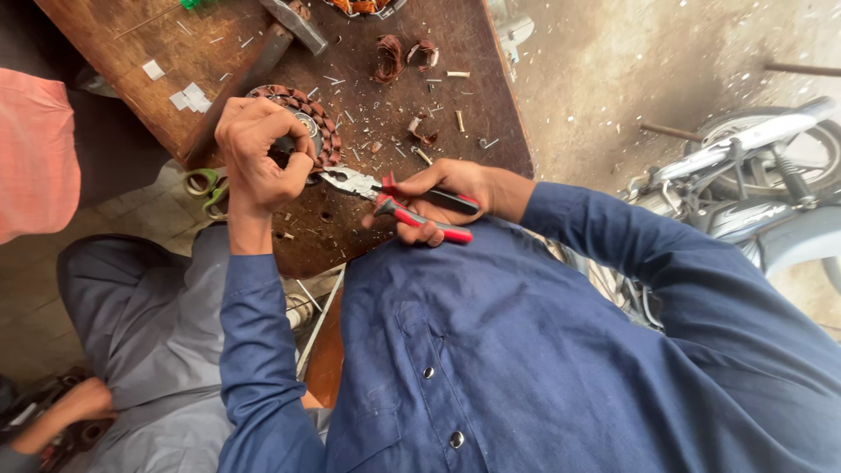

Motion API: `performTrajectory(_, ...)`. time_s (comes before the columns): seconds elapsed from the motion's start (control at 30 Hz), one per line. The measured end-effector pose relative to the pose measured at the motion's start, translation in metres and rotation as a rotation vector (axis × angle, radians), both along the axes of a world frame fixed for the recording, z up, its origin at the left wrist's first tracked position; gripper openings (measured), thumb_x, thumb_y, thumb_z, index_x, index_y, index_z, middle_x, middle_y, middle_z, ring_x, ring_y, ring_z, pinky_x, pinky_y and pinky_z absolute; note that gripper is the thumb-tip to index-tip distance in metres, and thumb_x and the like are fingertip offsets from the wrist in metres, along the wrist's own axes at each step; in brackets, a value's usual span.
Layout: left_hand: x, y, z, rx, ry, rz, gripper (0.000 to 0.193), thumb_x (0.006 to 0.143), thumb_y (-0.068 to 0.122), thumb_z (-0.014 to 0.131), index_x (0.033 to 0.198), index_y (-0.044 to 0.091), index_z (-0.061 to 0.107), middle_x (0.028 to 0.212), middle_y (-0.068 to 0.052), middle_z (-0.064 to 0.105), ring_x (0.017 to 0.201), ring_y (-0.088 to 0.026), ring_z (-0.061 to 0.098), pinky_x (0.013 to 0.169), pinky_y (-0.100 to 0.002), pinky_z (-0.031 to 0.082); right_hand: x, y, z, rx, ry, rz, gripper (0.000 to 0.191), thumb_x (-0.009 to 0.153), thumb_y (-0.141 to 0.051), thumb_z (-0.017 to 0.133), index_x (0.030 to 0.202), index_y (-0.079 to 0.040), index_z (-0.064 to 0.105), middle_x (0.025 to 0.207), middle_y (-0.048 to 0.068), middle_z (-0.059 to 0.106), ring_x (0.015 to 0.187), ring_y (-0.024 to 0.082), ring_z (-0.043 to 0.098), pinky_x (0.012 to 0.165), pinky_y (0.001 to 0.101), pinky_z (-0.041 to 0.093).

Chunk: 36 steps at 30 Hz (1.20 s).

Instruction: The person uses pliers to pull and cut copper windings from a motor stator core. They repeatedly grip the wires, pull them out of the slots, and cut them, leaving a pile of copper scraps on the table.

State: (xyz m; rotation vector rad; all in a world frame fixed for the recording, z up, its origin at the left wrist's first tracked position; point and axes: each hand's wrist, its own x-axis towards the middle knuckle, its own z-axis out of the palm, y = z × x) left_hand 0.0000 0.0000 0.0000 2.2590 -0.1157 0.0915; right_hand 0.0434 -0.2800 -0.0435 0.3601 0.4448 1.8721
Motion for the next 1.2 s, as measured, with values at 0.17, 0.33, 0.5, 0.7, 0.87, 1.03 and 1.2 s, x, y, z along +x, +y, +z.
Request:
performTrajectory(0.17,0.013,-0.004,0.01,0.045,-0.034,0.033,0.011,0.091,0.013,0.063,0.095,0.012,0.073,0.094,-0.005,0.071,0.085,-0.025,0.061,0.083,-0.039,0.044,0.002,0.005,0.01,-0.111,-0.436,0.068,0.031,0.11,-0.009,0.06,0.137,0.004,0.056,0.089,0.009,0.061,0.074,0.014,0.057,0.065,0.0308,0.051)
performTrajectory(0.33,0.024,-0.017,0.029,0.228,-0.237,0.07,0.026,0.095,0.011,0.053,0.11,0.005,0.074,0.106,-0.012,0.072,0.104,-0.029,0.067,0.101,-0.045,0.046,0.001,0.009,0.048,-0.339,-1.567,0.302,0.022,0.096,-0.013,0.069,0.112,-0.001,0.059,0.08,0.007,0.069,0.071,0.019,0.068,0.061,0.0375,0.054)
performTrajectory(0.5,0.02,-0.017,0.039,0.103,0.013,0.209,0.028,0.103,0.015,0.05,0.105,0.007,0.077,0.098,-0.008,0.077,0.089,-0.029,0.067,0.094,-0.043,0.049,-0.007,0.007,0.09,-0.433,-2.35,0.17,0.047,0.079,0.002,0.066,0.125,-0.007,0.057,0.087,0.021,0.069,0.086,0.041,0.067,0.071,0.0504,0.051)
performTrajectory(0.7,0.008,-0.017,0.033,-0.076,0.017,0.376,0.042,0.107,0.025,0.04,0.102,0.005,0.076,0.099,-0.005,0.078,0.091,-0.026,0.069,0.093,-0.038,0.046,-0.021,0.011,0.102,-0.691,-2.651,-0.071,0.057,0.088,0.003,0.064,0.141,-0.009,0.047,0.105,0.019,0.067,0.097,0.04,0.066,0.081,0.0491,0.054)
performTrajectory(0.87,0.0,-0.009,0.021,0.022,0.021,0.401,0.061,0.116,0.035,0.026,0.103,0.007,0.079,0.1,-0.004,0.081,0.091,-0.033,0.058,0.098,-0.038,0.036,-0.03,0.0,0.096,-0.933,-2.485,-0.379,0.047,0.098,0.003,0.058,0.143,-0.007,0.049,0.108,0.017,0.066,0.099,0.033,0.07,0.087,0.0429,0.057)
performTrajectory(1.03,-0.007,0.006,0.027,-0.082,-0.052,0.27,0.065,0.12,0.041,0.022,0.1,0.007,0.074,0.112,-0.006,0.078,0.111,-0.028,0.067,0.109,-0.04,0.039,-0.028,-0.012,0.073,-1.011,-1.857,-0.234,0.048,0.091,-0.004,0.064,0.138,-0.004,0.052,0.098,0.011,0.068,0.087,0.026,0.071,0.076,0.0363,0.057)
performTrajectory(1.2,-0.01,-0.001,0.042,0.018,-0.038,0.264,0.041,0.116,0.038,0.049,0.105,0.007,0.073,0.115,-0.007,0.075,0.114,-0.03,0.065,0.106,-0.043,0.04,-0.004,-0.029,0.054,-0.83,-1.905,0.005,0.03,0.094,-0.013,0.071,0.12,0.0,0.063,0.099,0.008,0.068,0.093,0.017,0.064,0.081,0.0315,0.052)
